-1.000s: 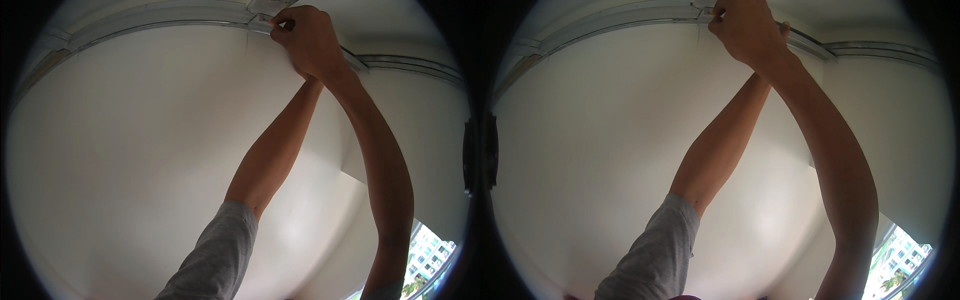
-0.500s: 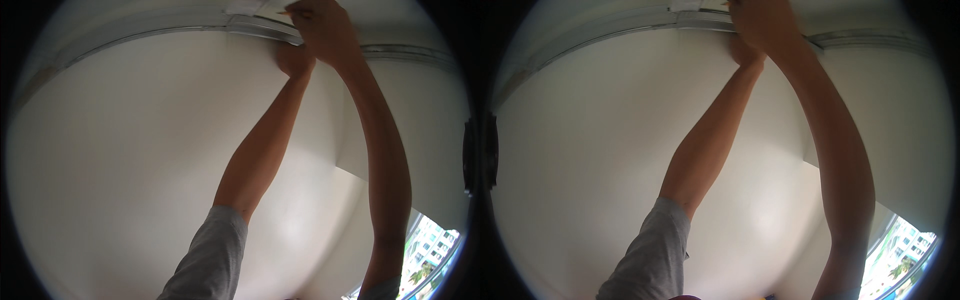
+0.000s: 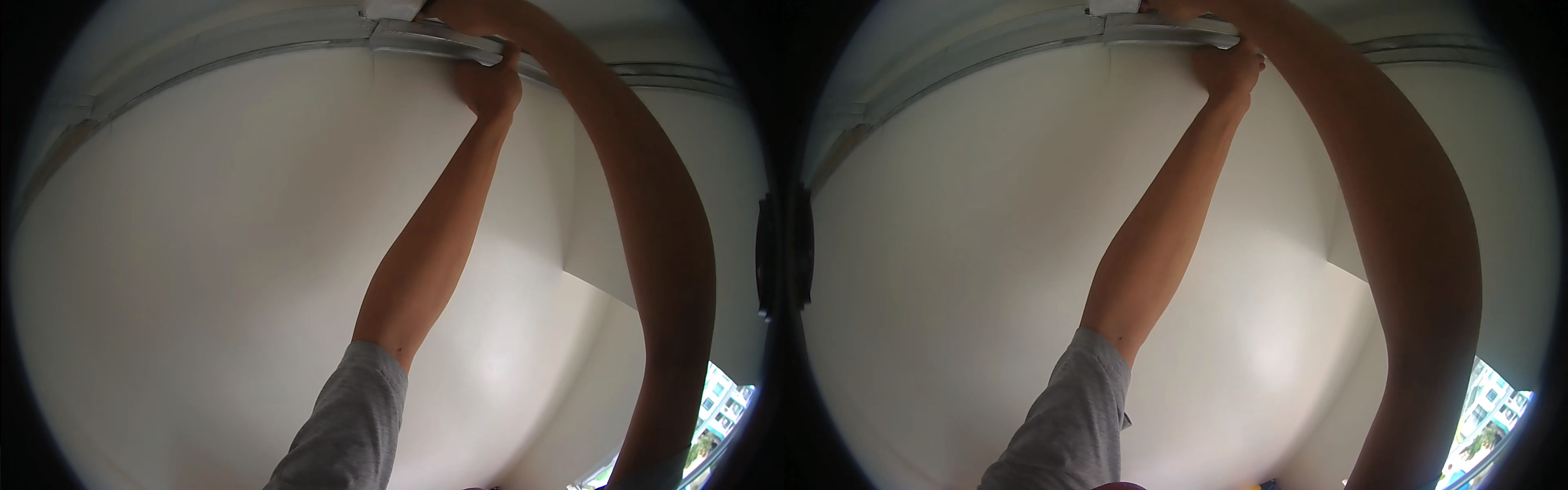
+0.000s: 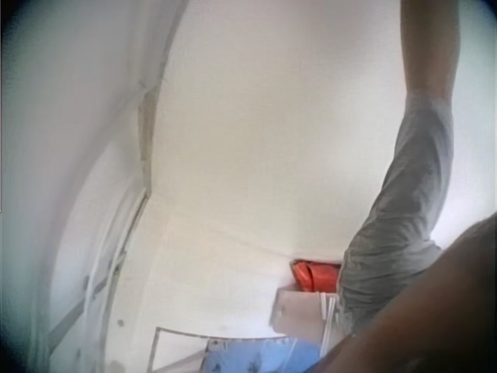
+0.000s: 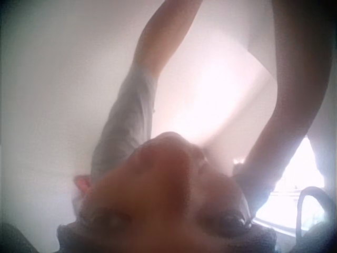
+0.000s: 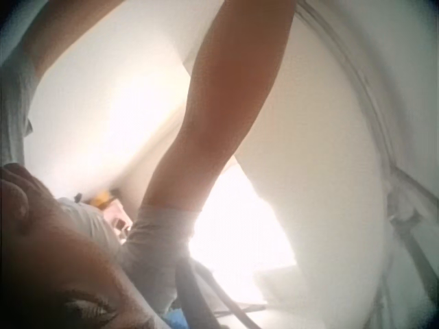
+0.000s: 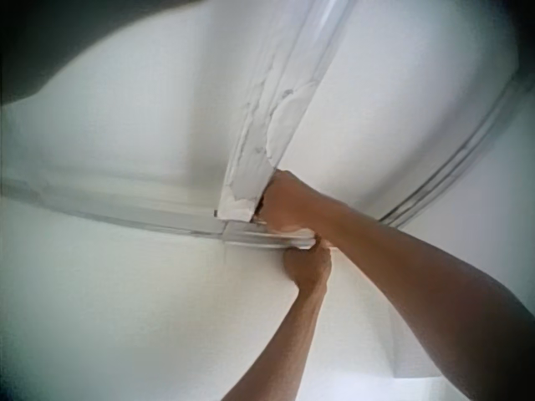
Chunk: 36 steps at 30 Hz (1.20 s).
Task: The person removes a metal strip from the ceiling, then sits on the floor and uses tin snips to cut the strip into smaller pieces. The cut pieces are placed on the floor.
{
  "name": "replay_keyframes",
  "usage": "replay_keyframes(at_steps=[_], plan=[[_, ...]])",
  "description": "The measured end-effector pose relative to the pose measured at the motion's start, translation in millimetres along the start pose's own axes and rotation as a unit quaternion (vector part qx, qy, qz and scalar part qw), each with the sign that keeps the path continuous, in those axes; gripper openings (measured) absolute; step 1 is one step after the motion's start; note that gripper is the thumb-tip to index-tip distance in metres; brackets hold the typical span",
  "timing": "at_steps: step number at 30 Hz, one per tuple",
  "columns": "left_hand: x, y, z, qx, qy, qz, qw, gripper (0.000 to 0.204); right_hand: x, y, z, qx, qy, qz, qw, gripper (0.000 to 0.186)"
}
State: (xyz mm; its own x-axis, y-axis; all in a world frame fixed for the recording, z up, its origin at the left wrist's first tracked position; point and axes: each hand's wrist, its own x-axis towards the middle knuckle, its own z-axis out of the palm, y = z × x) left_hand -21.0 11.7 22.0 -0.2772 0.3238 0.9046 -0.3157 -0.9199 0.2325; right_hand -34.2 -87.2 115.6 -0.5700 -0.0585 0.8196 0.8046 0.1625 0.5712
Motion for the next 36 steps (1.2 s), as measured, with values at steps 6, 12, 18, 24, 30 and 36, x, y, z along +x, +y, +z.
replay_keyframes(at_steps=[6,12,18,24,30,36], plan=[[0,16,-6,0.029,-0.025,-0.142,0.989,0.053,-15,-11,-29,0.229,-0.063,0.122,0.964,0.028],[1,9,-5,0.085,-0.011,-0.124,0.989,0.064,-18,-8,-22,0.382,-0.076,0.212,0.896,0.019],[6,-5,-2,0.064,-0.009,-0.067,0.996,0.059,-20,-1,0,0.426,-0.023,0.2,0.882,0.02],[6,6,-1,0.087,0.012,-0.069,0.994,0.057,-12,0,-6,0.412,-0.004,0.177,0.894,0.025],[4,13,-5,0.108,0.001,-0.135,0.985,0.055,-16,12,-19,0.447,0.009,0.21,0.87,0.028],[0,2,-3,0.11,0.007,-0.1,0.989,0.067,-17,-13,-4,0.31,0.013,0.19,0.931,0.025]])
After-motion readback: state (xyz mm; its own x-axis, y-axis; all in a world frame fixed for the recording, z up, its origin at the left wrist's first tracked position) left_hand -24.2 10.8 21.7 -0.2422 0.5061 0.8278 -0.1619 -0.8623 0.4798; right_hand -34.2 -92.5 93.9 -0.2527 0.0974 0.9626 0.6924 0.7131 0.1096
